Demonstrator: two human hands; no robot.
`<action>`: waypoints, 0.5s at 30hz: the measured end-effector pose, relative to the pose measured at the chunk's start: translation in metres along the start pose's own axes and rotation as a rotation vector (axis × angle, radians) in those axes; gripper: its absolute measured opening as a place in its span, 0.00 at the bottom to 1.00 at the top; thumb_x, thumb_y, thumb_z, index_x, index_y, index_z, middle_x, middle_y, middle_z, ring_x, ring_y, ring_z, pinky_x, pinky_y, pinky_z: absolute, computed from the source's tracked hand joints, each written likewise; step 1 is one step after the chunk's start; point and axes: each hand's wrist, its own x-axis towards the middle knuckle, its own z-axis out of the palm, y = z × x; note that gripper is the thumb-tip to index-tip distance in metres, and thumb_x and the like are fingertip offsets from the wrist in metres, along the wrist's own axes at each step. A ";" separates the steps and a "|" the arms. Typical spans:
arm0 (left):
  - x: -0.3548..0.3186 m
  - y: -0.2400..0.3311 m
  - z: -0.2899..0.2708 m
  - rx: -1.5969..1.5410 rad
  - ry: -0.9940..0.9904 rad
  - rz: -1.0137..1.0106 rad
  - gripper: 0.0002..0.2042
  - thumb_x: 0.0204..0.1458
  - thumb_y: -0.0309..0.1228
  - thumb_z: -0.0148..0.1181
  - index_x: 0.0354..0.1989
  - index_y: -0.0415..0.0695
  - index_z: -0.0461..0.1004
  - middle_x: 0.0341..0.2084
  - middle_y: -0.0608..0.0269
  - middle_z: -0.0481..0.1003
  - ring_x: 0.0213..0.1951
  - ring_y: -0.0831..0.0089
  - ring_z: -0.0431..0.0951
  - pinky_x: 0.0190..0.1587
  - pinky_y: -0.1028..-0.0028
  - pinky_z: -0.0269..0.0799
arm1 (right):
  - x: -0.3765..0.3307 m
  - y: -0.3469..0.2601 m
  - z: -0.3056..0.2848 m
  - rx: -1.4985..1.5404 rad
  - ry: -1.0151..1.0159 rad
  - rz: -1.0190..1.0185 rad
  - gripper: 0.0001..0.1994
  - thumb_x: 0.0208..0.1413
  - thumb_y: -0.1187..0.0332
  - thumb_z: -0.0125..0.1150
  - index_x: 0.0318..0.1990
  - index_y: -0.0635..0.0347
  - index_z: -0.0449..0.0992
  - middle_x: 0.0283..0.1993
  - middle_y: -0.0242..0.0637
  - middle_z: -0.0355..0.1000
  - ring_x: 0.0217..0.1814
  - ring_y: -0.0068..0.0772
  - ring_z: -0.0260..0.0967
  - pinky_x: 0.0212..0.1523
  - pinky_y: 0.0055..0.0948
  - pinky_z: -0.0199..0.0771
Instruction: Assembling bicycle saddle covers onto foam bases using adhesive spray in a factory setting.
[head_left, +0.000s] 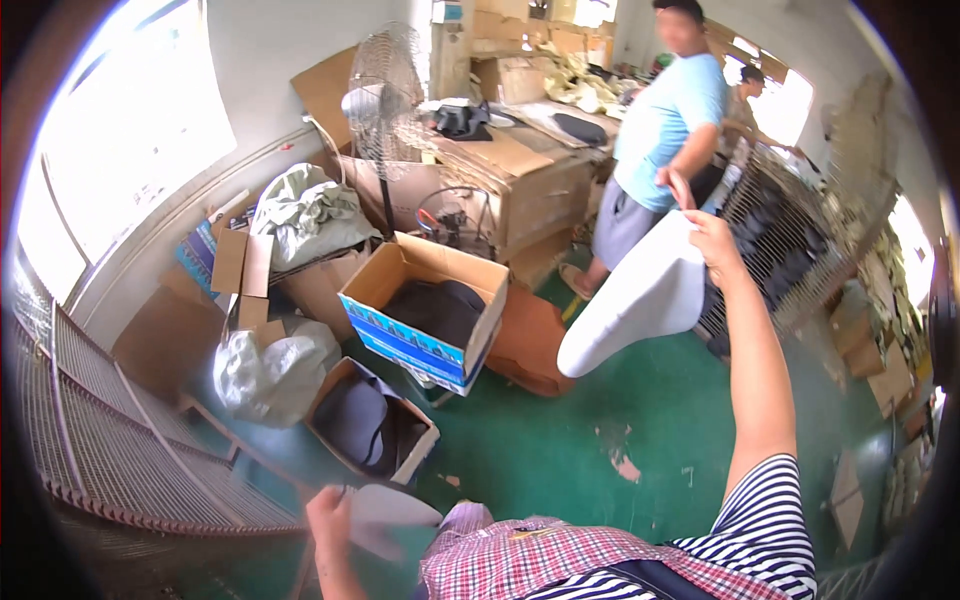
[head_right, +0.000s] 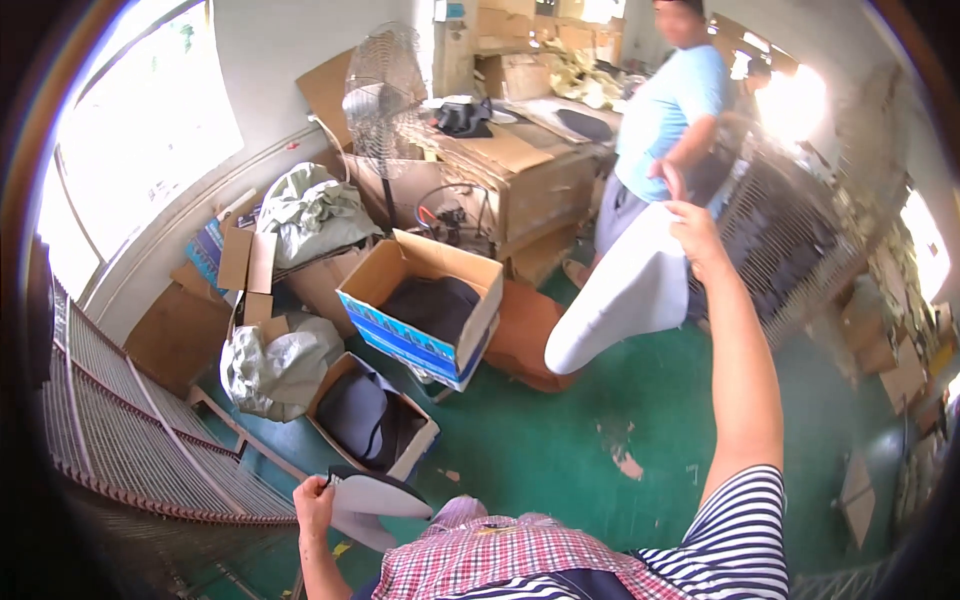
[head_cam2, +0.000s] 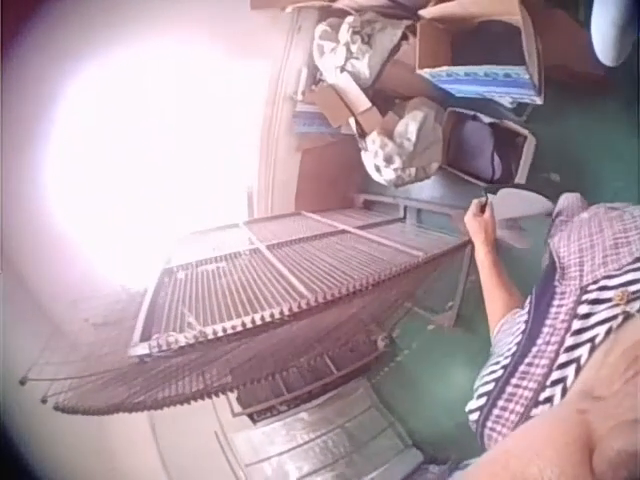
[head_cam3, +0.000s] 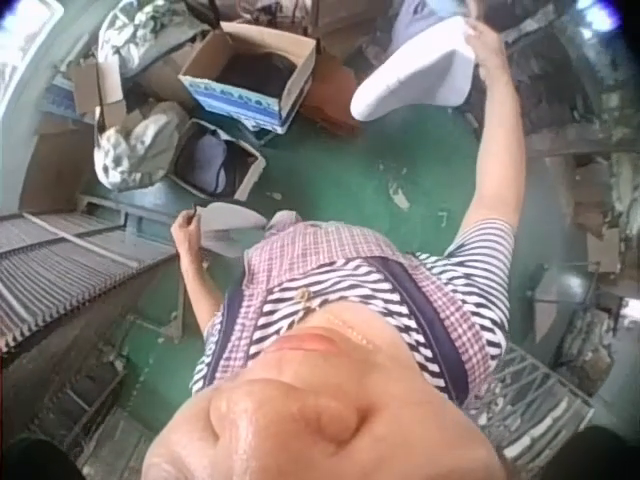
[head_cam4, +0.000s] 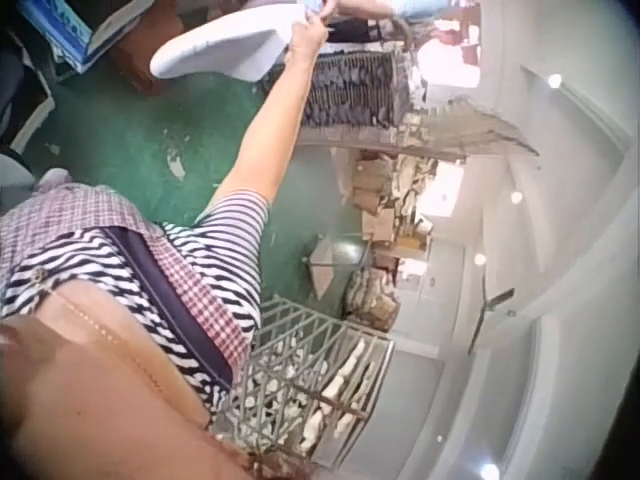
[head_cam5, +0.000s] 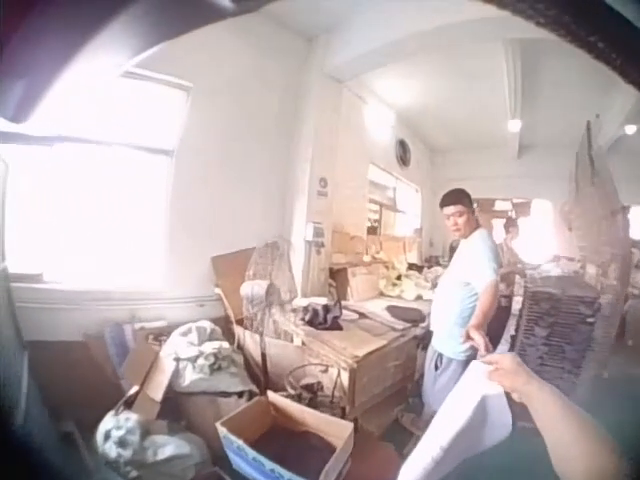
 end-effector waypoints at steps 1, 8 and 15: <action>0.021 -0.006 0.001 0.097 0.025 0.069 0.01 0.40 0.18 0.56 0.21 0.35 0.70 0.12 0.72 0.66 0.19 0.86 0.64 0.21 0.81 0.60 | 0.027 0.013 0.000 0.044 0.022 0.023 0.20 0.43 0.78 0.49 0.49 0.71 0.69 0.39 0.36 0.71 0.38 0.23 0.69 0.38 0.21 0.68; 0.114 0.115 0.034 0.298 0.137 0.148 0.05 0.39 0.26 0.60 0.24 0.39 0.73 0.20 0.50 0.73 0.24 0.58 0.75 0.28 0.68 0.70 | 0.170 0.108 -0.006 0.315 0.013 0.067 0.21 0.43 0.80 0.45 0.49 0.71 0.69 0.43 0.40 0.71 0.43 0.31 0.70 0.45 0.27 0.69; 0.143 0.221 0.073 0.418 0.283 0.099 0.06 0.40 0.23 0.58 0.28 0.36 0.73 0.21 0.51 0.74 0.24 0.61 0.76 0.29 0.70 0.71 | 0.257 0.156 0.042 0.276 0.108 0.124 0.21 0.50 0.79 0.44 0.55 0.68 0.63 0.45 0.39 0.70 0.23 0.15 0.63 0.19 0.14 0.60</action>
